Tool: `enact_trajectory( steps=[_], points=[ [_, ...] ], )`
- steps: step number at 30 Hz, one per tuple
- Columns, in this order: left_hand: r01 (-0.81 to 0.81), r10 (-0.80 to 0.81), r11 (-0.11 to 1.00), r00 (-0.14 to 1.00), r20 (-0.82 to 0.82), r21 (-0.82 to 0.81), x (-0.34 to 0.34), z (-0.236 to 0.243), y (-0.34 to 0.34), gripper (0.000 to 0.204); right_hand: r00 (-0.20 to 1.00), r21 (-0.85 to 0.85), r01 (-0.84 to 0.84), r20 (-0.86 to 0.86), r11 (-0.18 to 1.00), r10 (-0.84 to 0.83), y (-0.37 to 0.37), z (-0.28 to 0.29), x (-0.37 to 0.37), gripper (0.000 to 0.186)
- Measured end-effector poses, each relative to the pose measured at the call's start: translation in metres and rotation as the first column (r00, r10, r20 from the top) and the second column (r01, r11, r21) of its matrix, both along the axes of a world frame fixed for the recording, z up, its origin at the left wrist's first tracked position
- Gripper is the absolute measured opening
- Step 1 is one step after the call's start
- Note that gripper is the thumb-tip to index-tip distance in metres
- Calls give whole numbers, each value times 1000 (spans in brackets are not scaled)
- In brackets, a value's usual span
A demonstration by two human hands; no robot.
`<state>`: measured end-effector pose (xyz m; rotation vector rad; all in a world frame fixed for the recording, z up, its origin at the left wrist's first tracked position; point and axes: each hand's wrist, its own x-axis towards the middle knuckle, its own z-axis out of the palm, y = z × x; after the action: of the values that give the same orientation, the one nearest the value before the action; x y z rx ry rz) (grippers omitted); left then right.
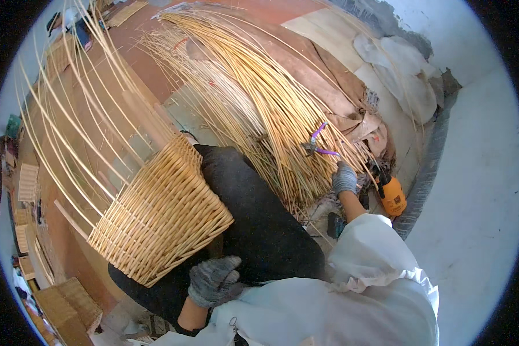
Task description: Weaving the sides of a wicker or willow basket using vertical stakes and horizontal weaving strips.
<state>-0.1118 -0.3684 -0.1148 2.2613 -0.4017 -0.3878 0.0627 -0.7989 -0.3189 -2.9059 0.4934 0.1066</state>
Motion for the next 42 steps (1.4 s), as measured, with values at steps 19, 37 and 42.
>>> enact_trajectory(
  steps=[19, 37, 42],
  points=[
    [-159, 127, 987, 775, -619, 4, 16, -90, -3, 41, 919, -25, -394, -27, 919, 393, -43, -73, -145, 19],
    [-707, 676, 683, 520, 522, -180, 56, 81, 125, 31, 38, -126, -976, 708, 179, 705, 391, 343, 78, 28],
    [-797, 820, 537, 419, 390, -275, 116, 79, 135, 45, -318, -622, -780, 305, -65, 898, 468, 348, 136, 28]
  ],
)
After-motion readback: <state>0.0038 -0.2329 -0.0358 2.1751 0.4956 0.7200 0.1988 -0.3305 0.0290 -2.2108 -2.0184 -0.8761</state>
